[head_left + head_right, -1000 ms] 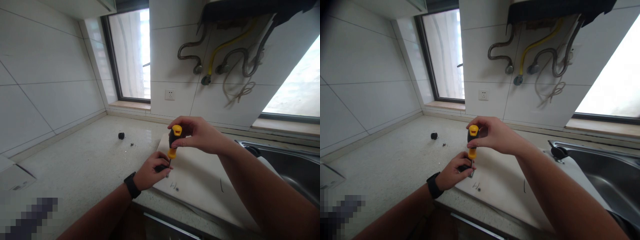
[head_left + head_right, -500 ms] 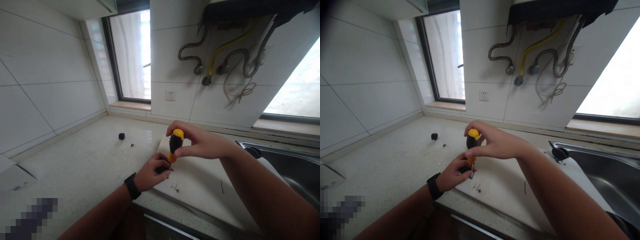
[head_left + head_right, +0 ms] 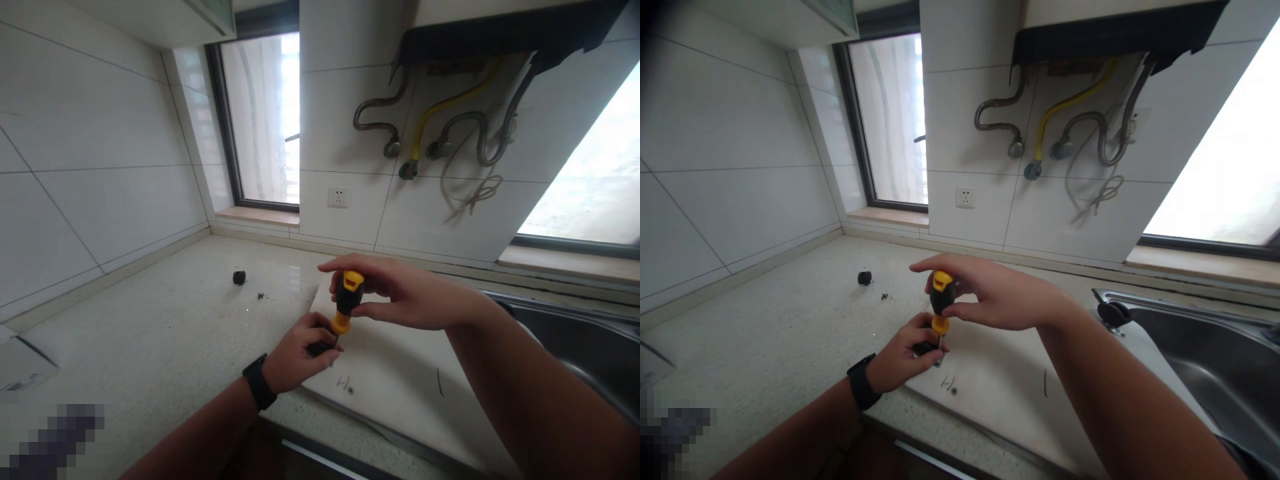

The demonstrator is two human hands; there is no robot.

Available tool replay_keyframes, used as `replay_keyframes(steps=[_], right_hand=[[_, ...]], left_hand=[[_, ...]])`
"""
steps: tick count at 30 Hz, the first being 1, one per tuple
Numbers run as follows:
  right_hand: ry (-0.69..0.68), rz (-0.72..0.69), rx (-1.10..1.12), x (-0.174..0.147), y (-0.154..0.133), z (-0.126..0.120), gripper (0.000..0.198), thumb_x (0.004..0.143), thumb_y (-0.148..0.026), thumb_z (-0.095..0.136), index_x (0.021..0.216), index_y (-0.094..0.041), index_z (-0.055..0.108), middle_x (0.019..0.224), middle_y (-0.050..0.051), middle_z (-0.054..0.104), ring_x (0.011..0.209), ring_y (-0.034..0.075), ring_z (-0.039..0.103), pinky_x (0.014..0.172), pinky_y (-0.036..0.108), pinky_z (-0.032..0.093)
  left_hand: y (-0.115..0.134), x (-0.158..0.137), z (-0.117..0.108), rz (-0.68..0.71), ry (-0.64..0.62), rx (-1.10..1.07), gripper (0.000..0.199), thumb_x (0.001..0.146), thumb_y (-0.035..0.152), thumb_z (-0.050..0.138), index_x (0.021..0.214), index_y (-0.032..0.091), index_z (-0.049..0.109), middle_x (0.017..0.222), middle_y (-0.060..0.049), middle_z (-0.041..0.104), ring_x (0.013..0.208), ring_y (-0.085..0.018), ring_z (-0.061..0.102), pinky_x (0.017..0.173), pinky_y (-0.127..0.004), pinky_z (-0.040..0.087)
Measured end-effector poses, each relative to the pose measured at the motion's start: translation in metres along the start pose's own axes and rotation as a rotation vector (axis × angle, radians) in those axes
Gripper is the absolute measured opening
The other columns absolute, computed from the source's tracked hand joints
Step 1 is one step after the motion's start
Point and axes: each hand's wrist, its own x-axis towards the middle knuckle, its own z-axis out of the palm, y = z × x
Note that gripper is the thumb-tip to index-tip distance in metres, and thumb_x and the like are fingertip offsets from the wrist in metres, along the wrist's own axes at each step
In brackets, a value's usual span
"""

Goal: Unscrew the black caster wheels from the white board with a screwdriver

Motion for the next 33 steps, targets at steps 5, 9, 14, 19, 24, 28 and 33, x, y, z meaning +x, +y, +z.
replay_keyframes(steps=[5, 9, 14, 19, 24, 28, 33], right_hand=[[0.039, 0.053, 0.004, 0.003, -0.006, 0.004, 0.058, 0.095, -0.032, 0.068, 0.149, -0.026, 0.049, 0.127, 0.009, 0.068, 0.109, 0.021, 0.067, 0.094, 0.038, 0.057], [0.229, 0.244, -0.228, 0.009, -0.016, 0.014, 0.058, 0.088, -0.060, 0.073, 0.132, -0.025, 0.062, 0.125, 0.010, 0.068, 0.104, 0.026, 0.065, 0.087, 0.041, 0.054], [0.336, 0.356, -0.284, 0.012, -0.016, 0.018, 0.052, 0.081, -0.058, 0.079, 0.118, -0.024, 0.067, 0.101, 0.007, 0.072, 0.089, 0.024, 0.065, 0.077, 0.038, 0.050], [0.277, 0.270, -0.101, 0.005, -0.010, 0.011, 0.049, 0.080, -0.037, 0.081, 0.125, -0.025, 0.067, 0.107, 0.006, 0.074, 0.096, 0.023, 0.069, 0.083, 0.037, 0.054], [0.067, 0.146, 0.058, 0.001, -0.015, 0.009, 0.043, 0.081, -0.012, 0.067, 0.121, -0.025, 0.060, 0.120, 0.005, 0.071, 0.100, 0.019, 0.067, 0.087, 0.034, 0.054], [0.134, 0.262, -0.059, 0.006, -0.020, 0.011, 0.034, 0.086, -0.038, 0.075, 0.113, -0.025, 0.058, 0.100, 0.003, 0.069, 0.087, 0.019, 0.062, 0.077, 0.034, 0.052], [0.231, 0.358, -0.130, 0.008, -0.010, 0.008, 0.052, 0.080, -0.057, 0.081, 0.113, -0.025, 0.059, 0.086, 0.000, 0.067, 0.076, 0.019, 0.061, 0.065, 0.032, 0.048]], left_hand=[[-0.002, -0.001, 0.001, -0.004, 0.005, 0.002, 0.009, 0.092, 0.025, 0.072, 0.095, 0.021, 0.080, 0.112, -0.008, 0.064, 0.107, -0.022, 0.065, 0.099, -0.039, 0.055], [-0.002, 0.000, 0.003, -0.016, 0.017, 0.016, 0.008, 0.093, 0.024, 0.071, 0.094, 0.021, 0.079, 0.109, -0.007, 0.065, 0.107, -0.022, 0.064, 0.100, -0.040, 0.055], [-0.003, 0.000, 0.003, -0.031, 0.013, 0.019, 0.008, 0.091, 0.024, 0.072, 0.093, 0.021, 0.079, 0.109, -0.007, 0.064, 0.105, -0.021, 0.064, 0.101, -0.040, 0.055], [-0.002, 0.000, 0.002, -0.024, 0.020, 0.012, 0.009, 0.090, 0.023, 0.073, 0.097, 0.021, 0.079, 0.110, -0.007, 0.064, 0.106, -0.022, 0.065, 0.100, -0.040, 0.055], [0.000, -0.001, 0.003, -0.028, 0.021, 0.008, 0.020, 0.086, 0.020, 0.075, 0.106, 0.022, 0.077, 0.113, -0.007, 0.064, 0.107, -0.023, 0.065, 0.100, -0.040, 0.054], [-0.003, -0.001, 0.004, -0.014, 0.041, 0.012, 0.007, 0.089, 0.021, 0.074, 0.095, 0.021, 0.076, 0.110, -0.007, 0.065, 0.107, -0.022, 0.064, 0.099, -0.038, 0.053], [-0.004, -0.001, 0.003, -0.018, 0.024, 0.011, 0.006, 0.090, 0.023, 0.075, 0.094, 0.021, 0.077, 0.109, -0.007, 0.065, 0.105, -0.022, 0.065, 0.098, -0.038, 0.054]])
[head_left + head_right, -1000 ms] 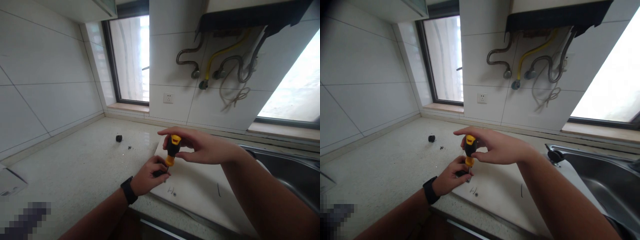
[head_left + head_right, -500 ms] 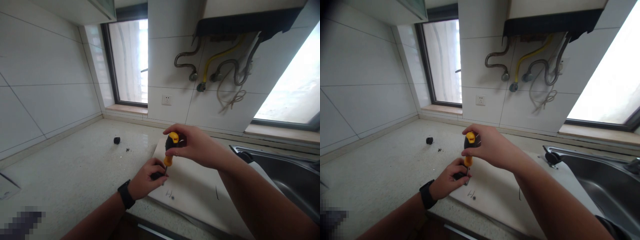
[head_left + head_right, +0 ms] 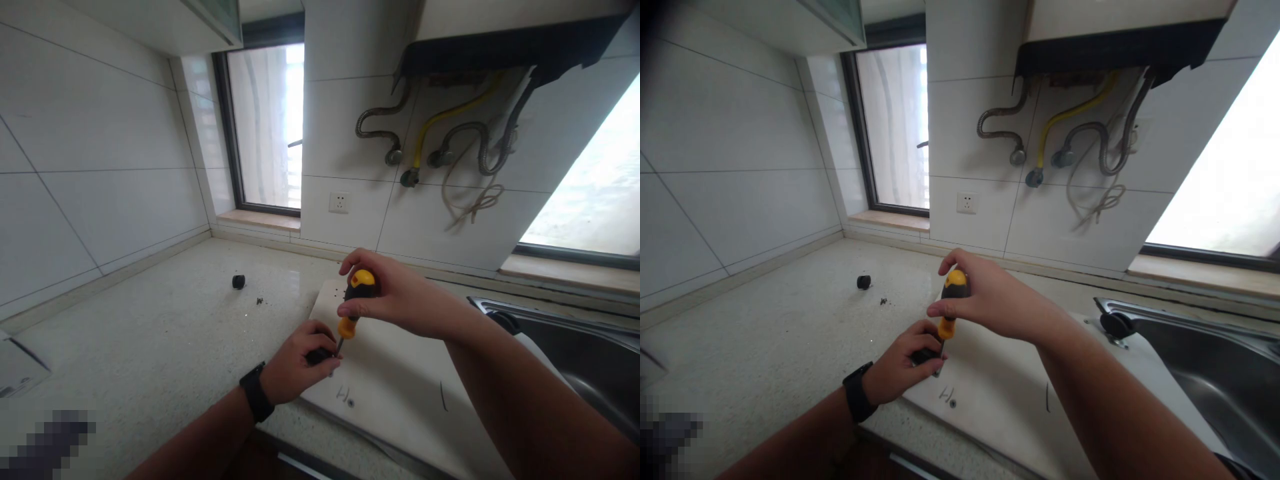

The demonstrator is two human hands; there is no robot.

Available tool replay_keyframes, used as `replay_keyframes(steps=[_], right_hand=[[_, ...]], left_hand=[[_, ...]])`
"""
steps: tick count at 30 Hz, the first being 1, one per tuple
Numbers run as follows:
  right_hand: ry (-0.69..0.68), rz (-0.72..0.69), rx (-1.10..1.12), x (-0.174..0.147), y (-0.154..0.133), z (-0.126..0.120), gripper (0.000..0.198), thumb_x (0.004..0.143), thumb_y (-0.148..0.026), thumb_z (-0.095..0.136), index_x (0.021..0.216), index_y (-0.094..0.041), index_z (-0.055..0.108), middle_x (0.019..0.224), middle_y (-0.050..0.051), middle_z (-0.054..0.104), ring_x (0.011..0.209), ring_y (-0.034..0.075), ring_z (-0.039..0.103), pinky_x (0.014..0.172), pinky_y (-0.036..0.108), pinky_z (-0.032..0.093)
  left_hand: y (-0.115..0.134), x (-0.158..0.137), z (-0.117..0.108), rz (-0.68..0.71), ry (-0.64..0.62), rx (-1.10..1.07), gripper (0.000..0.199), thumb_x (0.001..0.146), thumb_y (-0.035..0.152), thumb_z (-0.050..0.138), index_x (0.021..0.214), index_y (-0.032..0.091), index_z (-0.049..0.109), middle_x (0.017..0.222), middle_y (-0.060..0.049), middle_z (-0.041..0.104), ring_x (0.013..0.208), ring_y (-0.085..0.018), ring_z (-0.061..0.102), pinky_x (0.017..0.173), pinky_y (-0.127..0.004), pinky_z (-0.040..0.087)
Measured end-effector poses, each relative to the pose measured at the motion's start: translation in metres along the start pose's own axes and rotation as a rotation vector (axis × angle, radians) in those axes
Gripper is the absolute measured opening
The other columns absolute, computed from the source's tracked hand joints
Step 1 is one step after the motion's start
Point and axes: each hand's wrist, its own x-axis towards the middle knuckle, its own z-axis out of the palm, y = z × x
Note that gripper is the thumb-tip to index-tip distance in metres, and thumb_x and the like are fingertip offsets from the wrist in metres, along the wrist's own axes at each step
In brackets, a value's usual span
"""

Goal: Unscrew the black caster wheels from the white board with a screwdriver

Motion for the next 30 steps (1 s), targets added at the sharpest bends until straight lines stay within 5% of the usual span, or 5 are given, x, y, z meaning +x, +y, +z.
replay_keyframes(steps=[8, 13, 19, 24, 30], right_hand=[[-0.225, -0.241, 0.321, -0.004, 0.008, -0.003, 0.044, 0.083, -0.010, 0.070, 0.123, -0.025, 0.056, 0.125, 0.006, 0.070, 0.111, 0.020, 0.068, 0.097, 0.037, 0.055], [-0.220, -0.179, 0.210, -0.004, 0.000, 0.001, 0.031, 0.089, -0.027, 0.072, 0.116, -0.023, 0.057, 0.114, 0.006, 0.069, 0.101, 0.020, 0.065, 0.091, 0.038, 0.054], [-0.016, -0.041, -0.031, -0.005, -0.008, 0.004, 0.036, 0.087, -0.048, 0.077, 0.108, -0.025, 0.059, 0.097, 0.001, 0.067, 0.083, 0.019, 0.060, 0.071, 0.034, 0.049], [-0.130, -0.107, 0.214, -0.006, 0.002, 0.000, 0.052, 0.086, -0.034, 0.077, 0.131, -0.025, 0.054, 0.104, 0.004, 0.070, 0.089, 0.020, 0.069, 0.077, 0.036, 0.057], [-0.152, -0.218, 0.267, -0.002, 0.008, 0.003, 0.041, 0.090, -0.024, 0.070, 0.129, -0.023, 0.055, 0.125, 0.009, 0.068, 0.109, 0.022, 0.067, 0.094, 0.039, 0.056]], left_hand=[[0.003, 0.000, -0.001, -0.010, 0.002, -0.014, 0.007, 0.087, 0.024, 0.079, 0.092, 0.020, 0.078, 0.111, -0.007, 0.064, 0.105, -0.022, 0.065, 0.100, -0.039, 0.053], [0.001, 0.000, 0.000, -0.015, 0.013, -0.018, 0.006, 0.087, 0.024, 0.079, 0.090, 0.020, 0.075, 0.112, -0.007, 0.066, 0.107, -0.022, 0.065, 0.101, -0.039, 0.052], [0.002, 0.000, 0.000, -0.012, 0.013, -0.011, 0.006, 0.087, 0.024, 0.078, 0.088, 0.020, 0.074, 0.109, -0.006, 0.066, 0.106, -0.023, 0.065, 0.099, -0.039, 0.052], [0.006, 0.001, -0.002, -0.033, -0.005, -0.021, 0.007, 0.087, 0.023, 0.078, 0.092, 0.019, 0.076, 0.112, -0.007, 0.064, 0.107, -0.023, 0.065, 0.100, -0.040, 0.052], [0.002, 0.000, 0.000, -0.001, 0.008, -0.039, 0.004, 0.088, 0.019, 0.074, 0.091, 0.020, 0.076, 0.108, -0.007, 0.064, 0.104, -0.022, 0.065, 0.098, -0.039, 0.054]])
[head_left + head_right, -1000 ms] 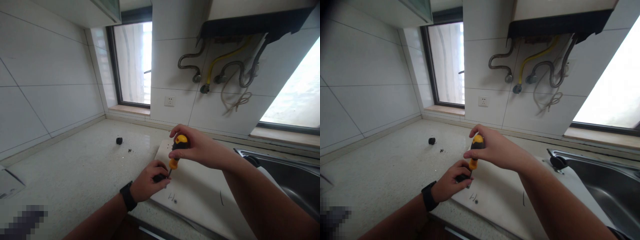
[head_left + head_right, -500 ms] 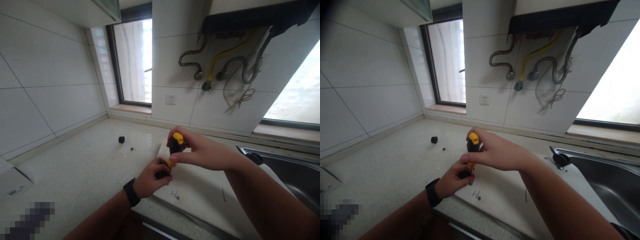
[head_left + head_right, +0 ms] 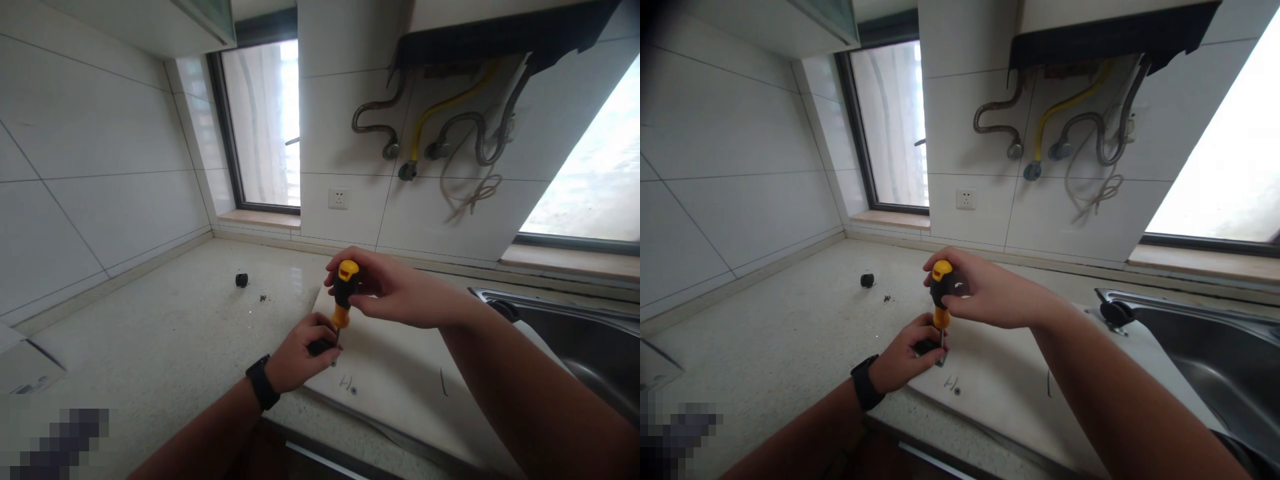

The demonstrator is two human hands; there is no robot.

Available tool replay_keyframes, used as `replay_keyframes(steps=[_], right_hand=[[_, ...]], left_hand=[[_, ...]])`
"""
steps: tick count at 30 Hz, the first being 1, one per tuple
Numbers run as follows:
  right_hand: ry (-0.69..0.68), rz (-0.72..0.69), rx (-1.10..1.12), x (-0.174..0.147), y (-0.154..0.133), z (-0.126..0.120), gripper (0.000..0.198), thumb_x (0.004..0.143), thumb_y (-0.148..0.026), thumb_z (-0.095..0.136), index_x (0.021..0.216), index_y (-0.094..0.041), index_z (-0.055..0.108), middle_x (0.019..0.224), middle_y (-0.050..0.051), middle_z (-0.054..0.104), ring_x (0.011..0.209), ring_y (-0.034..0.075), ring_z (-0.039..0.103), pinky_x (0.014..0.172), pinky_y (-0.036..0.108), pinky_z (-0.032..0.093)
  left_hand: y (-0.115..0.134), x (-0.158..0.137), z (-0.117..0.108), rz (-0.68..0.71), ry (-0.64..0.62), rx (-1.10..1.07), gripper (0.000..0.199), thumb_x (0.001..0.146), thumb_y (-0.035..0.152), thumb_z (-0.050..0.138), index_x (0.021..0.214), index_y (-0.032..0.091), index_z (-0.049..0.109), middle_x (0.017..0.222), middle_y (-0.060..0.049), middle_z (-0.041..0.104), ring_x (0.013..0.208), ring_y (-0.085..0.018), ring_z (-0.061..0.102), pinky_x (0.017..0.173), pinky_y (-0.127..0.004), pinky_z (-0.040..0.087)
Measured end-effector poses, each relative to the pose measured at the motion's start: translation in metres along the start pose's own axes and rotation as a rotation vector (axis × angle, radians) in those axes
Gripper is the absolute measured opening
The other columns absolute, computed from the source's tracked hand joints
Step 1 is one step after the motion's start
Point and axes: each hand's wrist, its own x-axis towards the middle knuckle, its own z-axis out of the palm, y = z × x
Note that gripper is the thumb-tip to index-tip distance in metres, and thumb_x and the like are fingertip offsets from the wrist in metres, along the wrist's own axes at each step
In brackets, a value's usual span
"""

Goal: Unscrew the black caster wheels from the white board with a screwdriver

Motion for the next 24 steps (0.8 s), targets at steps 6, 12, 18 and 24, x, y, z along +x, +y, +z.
replay_keyframes(steps=[6, 12, 18, 24], right_hand=[[0.164, 0.147, -0.259, 0.003, -0.013, 0.010, 0.041, 0.088, -0.049, 0.075, 0.115, -0.024, 0.058, 0.099, 0.003, 0.069, 0.085, 0.020, 0.064, 0.076, 0.037, 0.053], [-0.035, 0.006, 0.044, -0.001, 0.000, 0.000, 0.053, 0.093, -0.028, 0.069, 0.142, -0.026, 0.049, 0.115, 0.006, 0.068, 0.102, 0.021, 0.070, 0.089, 0.040, 0.059], [0.000, 0.024, -0.009, 0.003, -0.002, 0.007, 0.044, 0.093, -0.033, 0.070, 0.132, -0.022, 0.052, 0.128, 0.011, 0.065, 0.110, 0.022, 0.065, 0.093, 0.042, 0.057], [0.177, 0.058, -0.122, 0.005, -0.007, 0.012, 0.036, 0.086, -0.042, 0.079, 0.109, -0.022, 0.060, 0.091, 0.001, 0.064, 0.079, 0.017, 0.062, 0.071, 0.034, 0.054]], left_hand=[[-0.003, 0.000, 0.001, -0.001, 0.008, 0.002, 0.003, 0.089, 0.020, 0.074, 0.089, 0.019, 0.076, 0.108, -0.007, 0.065, 0.105, -0.023, 0.066, 0.098, -0.039, 0.054], [-0.003, -0.001, 0.000, -0.031, -0.013, 0.009, 0.013, 0.090, 0.025, 0.075, 0.100, 0.021, 0.081, 0.112, -0.008, 0.065, 0.107, -0.023, 0.066, 0.100, -0.041, 0.054], [-0.002, 0.000, 0.000, -0.017, -0.007, 0.024, 0.007, 0.090, 0.023, 0.075, 0.093, 0.021, 0.080, 0.110, -0.007, 0.065, 0.105, -0.022, 0.066, 0.098, -0.040, 0.055], [0.000, 0.001, 0.000, -0.019, -0.008, 0.043, 0.007, 0.090, 0.023, 0.075, 0.094, 0.021, 0.080, 0.109, -0.007, 0.066, 0.106, -0.023, 0.065, 0.100, -0.041, 0.054]])
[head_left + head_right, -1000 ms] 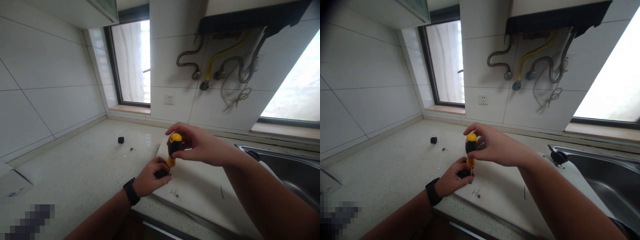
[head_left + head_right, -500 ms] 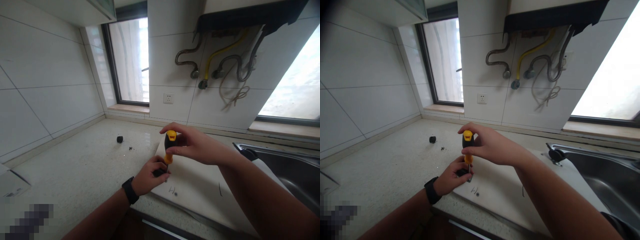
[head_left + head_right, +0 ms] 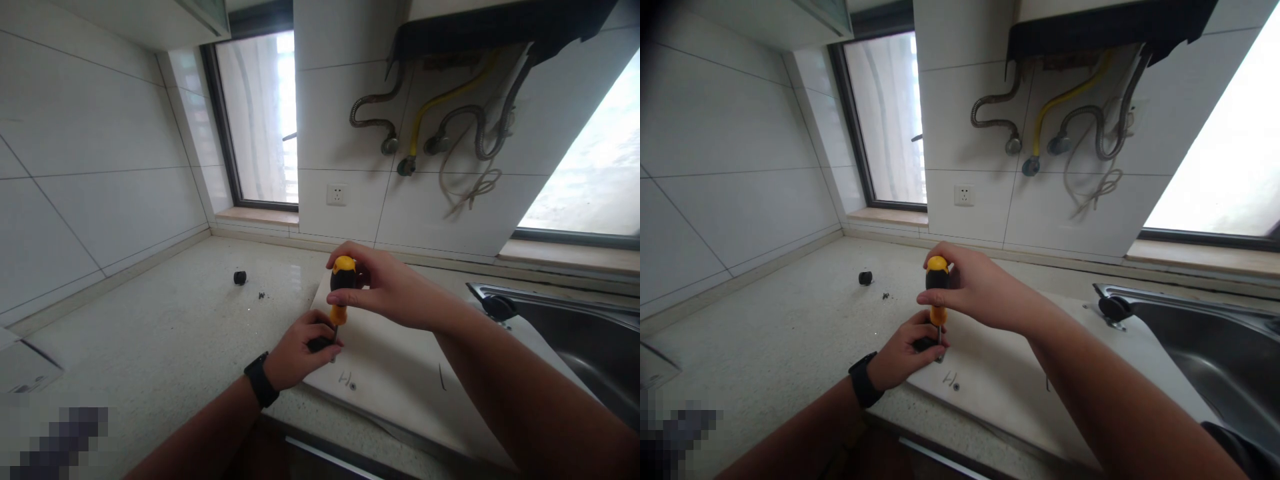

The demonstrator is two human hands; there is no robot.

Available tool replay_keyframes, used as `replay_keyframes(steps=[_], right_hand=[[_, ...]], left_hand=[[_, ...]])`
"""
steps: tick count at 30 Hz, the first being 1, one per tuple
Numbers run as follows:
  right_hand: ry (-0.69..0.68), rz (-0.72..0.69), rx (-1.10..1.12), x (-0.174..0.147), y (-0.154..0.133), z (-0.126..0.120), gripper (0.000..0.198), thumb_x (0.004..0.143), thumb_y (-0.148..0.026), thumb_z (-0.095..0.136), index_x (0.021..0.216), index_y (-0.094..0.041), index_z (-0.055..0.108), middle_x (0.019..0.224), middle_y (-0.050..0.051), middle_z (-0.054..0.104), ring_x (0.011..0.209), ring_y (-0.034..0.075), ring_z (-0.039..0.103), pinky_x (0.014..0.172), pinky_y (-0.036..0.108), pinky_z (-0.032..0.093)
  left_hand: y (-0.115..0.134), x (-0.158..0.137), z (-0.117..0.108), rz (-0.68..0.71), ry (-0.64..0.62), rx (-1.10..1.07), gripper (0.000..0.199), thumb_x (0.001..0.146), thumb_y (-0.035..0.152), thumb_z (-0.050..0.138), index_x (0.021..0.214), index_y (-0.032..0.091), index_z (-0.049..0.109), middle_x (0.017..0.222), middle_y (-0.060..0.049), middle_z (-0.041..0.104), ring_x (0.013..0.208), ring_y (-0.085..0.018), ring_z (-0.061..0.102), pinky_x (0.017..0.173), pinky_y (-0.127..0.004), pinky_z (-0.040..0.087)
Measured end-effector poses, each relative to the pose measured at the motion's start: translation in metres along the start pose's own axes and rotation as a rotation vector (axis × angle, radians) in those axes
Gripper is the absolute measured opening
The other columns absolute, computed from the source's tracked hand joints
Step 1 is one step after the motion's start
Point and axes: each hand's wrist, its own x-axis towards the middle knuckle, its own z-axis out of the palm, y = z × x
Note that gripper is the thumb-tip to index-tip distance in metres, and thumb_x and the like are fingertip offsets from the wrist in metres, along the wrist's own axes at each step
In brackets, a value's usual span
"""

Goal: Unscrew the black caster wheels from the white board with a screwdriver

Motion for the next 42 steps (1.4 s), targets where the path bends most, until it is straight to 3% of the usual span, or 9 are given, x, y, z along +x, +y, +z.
replay_keyframes(steps=[4, 7, 11, 15, 20, 29, 35, 38, 42], right_hand=[[-0.017, -0.069, 0.136, -0.003, 0.010, -0.003, 0.044, 0.087, -0.026, 0.073, 0.127, -0.024, 0.055, 0.111, 0.005, 0.069, 0.097, 0.020, 0.069, 0.086, 0.038, 0.057], [-0.079, -0.093, 0.193, -0.005, 0.009, -0.003, 0.045, 0.087, -0.016, 0.066, 0.129, -0.024, 0.053, 0.124, 0.008, 0.067, 0.110, 0.021, 0.068, 0.097, 0.041, 0.055], [-0.032, -0.041, 0.038, -0.003, 0.001, 0.000, 0.033, 0.091, -0.027, 0.068, 0.121, -0.024, 0.055, 0.114, 0.006, 0.065, 0.099, 0.020, 0.064, 0.089, 0.039, 0.055], [0.048, 0.033, -0.122, -0.001, -0.003, 0.003, 0.044, 0.086, -0.041, 0.078, 0.117, -0.025, 0.052, 0.099, 0.002, 0.062, 0.085, 0.018, 0.059, 0.077, 0.036, 0.053], [-0.015, 0.042, 0.064, -0.004, -0.002, -0.001, 0.056, 0.084, -0.031, 0.078, 0.128, -0.027, 0.043, 0.105, 0.002, 0.061, 0.091, 0.019, 0.065, 0.080, 0.036, 0.060], [-0.167, -0.118, 0.183, -0.008, 0.003, -0.004, 0.048, 0.088, -0.012, 0.066, 0.130, -0.026, 0.047, 0.126, 0.008, 0.061, 0.109, 0.020, 0.066, 0.097, 0.041, 0.058], [-0.069, 0.008, 0.032, -0.002, -0.001, 0.003, 0.057, 0.081, -0.033, 0.083, 0.126, -0.026, 0.048, 0.112, 0.003, 0.061, 0.090, 0.018, 0.063, 0.081, 0.037, 0.060], [-0.016, -0.012, -0.023, -0.001, -0.001, 0.005, 0.052, 0.085, -0.028, 0.078, 0.128, -0.028, 0.050, 0.117, 0.004, 0.060, 0.092, 0.018, 0.063, 0.081, 0.037, 0.059], [-0.044, -0.038, 0.060, -0.005, 0.003, 0.002, 0.064, 0.088, -0.019, 0.071, 0.142, -0.032, 0.041, 0.120, 0.004, 0.058, 0.101, 0.019, 0.066, 0.088, 0.038, 0.060]], left_hand=[[0.002, 0.001, 0.000, 0.000, 0.008, -0.012, 0.007, 0.090, 0.024, 0.076, 0.094, 0.021, 0.081, 0.108, -0.007, 0.065, 0.105, -0.022, 0.066, 0.099, -0.041, 0.055], [0.002, 0.001, 0.001, 0.007, 0.011, -0.020, 0.007, 0.089, 0.023, 0.076, 0.094, 0.020, 0.080, 0.108, -0.007, 0.065, 0.105, -0.022, 0.066, 0.099, -0.041, 0.055], [0.001, 0.000, 0.001, 0.006, 0.012, -0.001, 0.007, 0.090, 0.024, 0.075, 0.092, 0.020, 0.080, 0.107, -0.008, 0.066, 0.105, -0.022, 0.066, 0.099, -0.041, 0.055], [0.001, 0.000, 0.001, 0.011, 0.014, 0.016, 0.010, 0.091, 0.027, 0.075, 0.096, 0.020, 0.080, 0.109, -0.008, 0.066, 0.106, -0.023, 0.066, 0.100, -0.041, 0.055], [0.003, -0.001, 0.000, 0.003, 0.011, 0.025, 0.015, 0.090, 0.026, 0.075, 0.104, 0.021, 0.079, 0.114, -0.009, 0.067, 0.111, -0.025, 0.065, 0.103, -0.042, 0.053], [0.002, -0.001, 0.000, 0.003, 0.007, 0.052, 0.028, 0.088, 0.023, 0.076, 0.116, 0.022, 0.074, 0.119, -0.008, 0.067, 0.112, -0.025, 0.064, 0.103, -0.041, 0.052], [-0.003, -0.002, 0.002, 0.016, 0.019, 0.043, 0.026, 0.088, 0.025, 0.076, 0.114, 0.023, 0.074, 0.119, -0.007, 0.067, 0.116, -0.025, 0.064, 0.105, -0.043, 0.051], [-0.002, -0.003, 0.000, 0.014, 0.011, 0.058, 0.024, 0.088, 0.025, 0.076, 0.113, 0.024, 0.075, 0.118, -0.007, 0.067, 0.115, -0.025, 0.064, 0.106, -0.043, 0.050], [0.002, -0.002, -0.001, -0.008, 0.009, 0.041, 0.023, 0.088, 0.024, 0.076, 0.112, 0.023, 0.075, 0.119, -0.008, 0.066, 0.115, -0.025, 0.064, 0.105, -0.042, 0.051]])
